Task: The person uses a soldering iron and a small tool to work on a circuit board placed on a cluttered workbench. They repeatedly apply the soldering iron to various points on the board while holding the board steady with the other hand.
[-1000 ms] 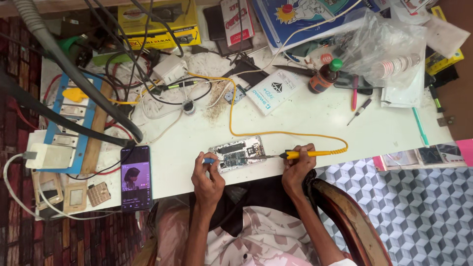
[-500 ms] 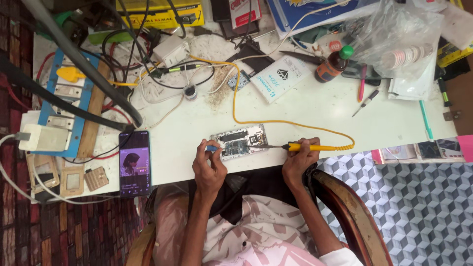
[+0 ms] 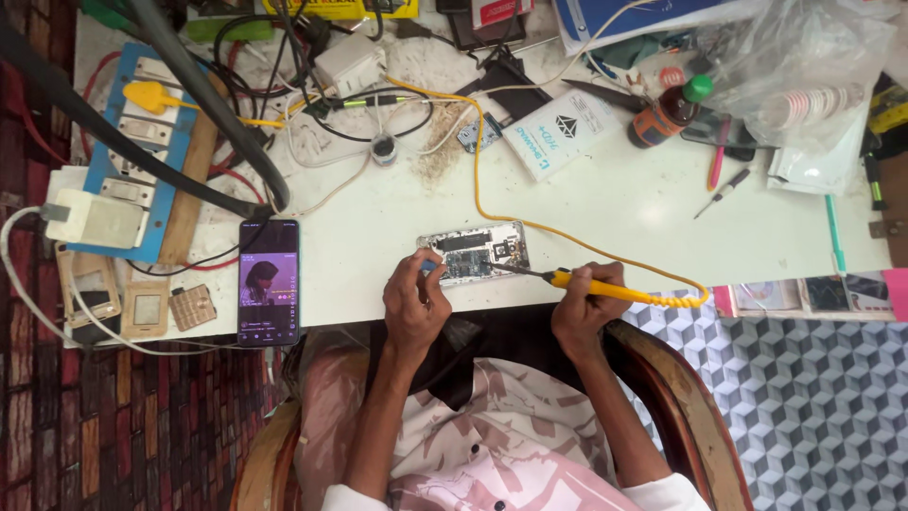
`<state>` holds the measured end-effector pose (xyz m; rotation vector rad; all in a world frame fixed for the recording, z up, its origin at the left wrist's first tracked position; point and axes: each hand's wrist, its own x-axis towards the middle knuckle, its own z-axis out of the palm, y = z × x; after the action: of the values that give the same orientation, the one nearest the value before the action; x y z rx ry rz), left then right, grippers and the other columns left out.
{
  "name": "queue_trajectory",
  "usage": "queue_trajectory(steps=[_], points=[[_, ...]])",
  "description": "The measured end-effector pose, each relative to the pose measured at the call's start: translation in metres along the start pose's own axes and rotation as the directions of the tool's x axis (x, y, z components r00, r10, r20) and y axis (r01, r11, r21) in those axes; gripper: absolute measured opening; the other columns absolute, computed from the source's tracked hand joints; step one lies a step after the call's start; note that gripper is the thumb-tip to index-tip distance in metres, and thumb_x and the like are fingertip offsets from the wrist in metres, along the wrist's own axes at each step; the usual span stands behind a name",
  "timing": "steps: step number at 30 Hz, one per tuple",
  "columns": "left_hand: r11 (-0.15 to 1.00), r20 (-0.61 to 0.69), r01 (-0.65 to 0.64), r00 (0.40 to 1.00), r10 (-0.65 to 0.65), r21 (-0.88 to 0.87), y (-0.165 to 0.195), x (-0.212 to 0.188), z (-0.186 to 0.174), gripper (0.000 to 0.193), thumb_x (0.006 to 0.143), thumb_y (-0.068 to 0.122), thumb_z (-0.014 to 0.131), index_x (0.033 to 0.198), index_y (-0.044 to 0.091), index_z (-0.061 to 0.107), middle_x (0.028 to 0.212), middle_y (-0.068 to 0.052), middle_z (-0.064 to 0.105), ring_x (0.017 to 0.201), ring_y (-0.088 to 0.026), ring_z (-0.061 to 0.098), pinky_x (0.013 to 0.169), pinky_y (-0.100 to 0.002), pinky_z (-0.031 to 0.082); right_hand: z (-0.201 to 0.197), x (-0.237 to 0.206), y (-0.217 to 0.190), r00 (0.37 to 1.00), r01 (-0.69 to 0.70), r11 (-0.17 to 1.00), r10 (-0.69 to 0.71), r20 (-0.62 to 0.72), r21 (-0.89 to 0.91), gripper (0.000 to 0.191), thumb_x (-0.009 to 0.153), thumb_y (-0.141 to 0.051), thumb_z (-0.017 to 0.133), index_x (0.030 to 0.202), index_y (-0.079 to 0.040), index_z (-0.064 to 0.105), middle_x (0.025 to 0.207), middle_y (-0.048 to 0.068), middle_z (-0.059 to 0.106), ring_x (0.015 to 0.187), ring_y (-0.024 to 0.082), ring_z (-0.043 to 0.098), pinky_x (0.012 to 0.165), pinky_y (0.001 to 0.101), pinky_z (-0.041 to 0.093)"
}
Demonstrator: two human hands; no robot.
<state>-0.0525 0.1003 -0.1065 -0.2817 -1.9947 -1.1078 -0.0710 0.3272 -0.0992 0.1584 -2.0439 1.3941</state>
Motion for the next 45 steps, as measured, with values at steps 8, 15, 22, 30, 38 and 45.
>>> queue_trajectory(steps=[8, 15, 22, 30, 38, 45], points=[[0.938, -0.027, 0.312, 0.947, -0.319, -0.151, 0.015, 0.001, -0.010, 0.061, 0.104, -0.004, 0.059, 0.155, 0.000, 0.027, 0.109, -0.015, 0.069, 0.084, -0.021, 0.064, 0.079, -0.034, 0.053, 0.006, 0.014, -0.049, 0.995, 0.043, 0.988, -0.028, 0.099, -0.148, 0.020, 0.102, -0.006, 0.059, 0.085, -0.001, 0.049, 0.067, 0.007, 0.057, 0.059, 0.014, 0.053, 0.056, 0.0306, 0.041], [0.843, 0.047, 0.521, 0.853, -0.519, -0.136, 0.055, -0.014, -0.039, 0.043, 0.110, 0.002, 0.050, 0.152, -0.004, 0.043, 0.100, -0.009, 0.069, 0.077, -0.012, 0.059, 0.068, -0.029, 0.051, 0.006, 0.015, -0.060, 0.997, 0.001, 0.994, 0.008, 0.077, -0.109, 0.020, 0.104, -0.005, 0.058, 0.086, 0.000, 0.049, 0.070, 0.008, 0.060, 0.062, 0.014, 0.055, 0.058, 0.0304, 0.042], [0.908, 0.160, 0.368, 0.926, -0.341, -0.200, 0.049, -0.022, -0.042, 0.030, 0.115, 0.011, 0.044, 0.141, 0.000, 0.051, 0.105, -0.011, 0.066, 0.074, -0.012, 0.057, 0.067, -0.027, 0.051, 0.010, 0.011, -0.056, 0.997, 0.012, 0.994, -0.003, 0.083, -0.107, 0.018, 0.104, -0.001, 0.055, 0.087, 0.001, 0.049, 0.071, 0.008, 0.057, 0.063, 0.014, 0.052, 0.059, 0.0305, 0.040], [0.805, 0.228, 0.517, 0.855, -0.466, -0.293, 0.008, -0.007, -0.018, 0.043, 0.113, 0.019, 0.044, 0.150, 0.000, 0.034, 0.103, -0.010, 0.071, 0.072, -0.011, 0.053, 0.067, -0.027, 0.049, 0.005, 0.005, -0.052, 0.996, 0.050, 0.962, -0.028, 0.084, -0.270, 0.018, 0.103, -0.006, 0.061, 0.088, 0.001, 0.054, 0.074, 0.012, 0.057, 0.067, 0.025, 0.052, 0.065, 0.0425, 0.040], [0.856, 0.198, 0.458, 0.887, -0.418, -0.242, 0.005, 0.004, -0.018, 0.055, 0.111, 0.011, 0.041, 0.159, 0.000, 0.016, 0.099, -0.011, 0.068, 0.074, -0.014, 0.055, 0.071, -0.029, 0.050, 0.001, 0.025, -0.081, 0.914, 0.400, 0.771, -0.376, 0.152, -0.495, 0.010, 0.097, -0.005, 0.058, 0.088, 0.000, 0.058, 0.072, 0.013, 0.063, 0.061, 0.025, 0.058, 0.057, 0.0406, 0.041], [0.883, 0.192, 0.430, 0.898, -0.396, -0.187, 0.001, -0.017, -0.017, 0.055, 0.110, 0.004, 0.042, 0.158, -0.002, 0.016, 0.103, -0.014, 0.067, 0.086, -0.021, 0.067, 0.081, -0.031, 0.055, 0.004, 0.013, -0.072, 0.998, 0.022, 0.981, -0.010, 0.063, -0.194, 0.021, 0.102, -0.006, 0.060, 0.085, -0.001, 0.050, 0.068, 0.009, 0.058, 0.057, 0.022, 0.053, 0.055, 0.0370, 0.040]])
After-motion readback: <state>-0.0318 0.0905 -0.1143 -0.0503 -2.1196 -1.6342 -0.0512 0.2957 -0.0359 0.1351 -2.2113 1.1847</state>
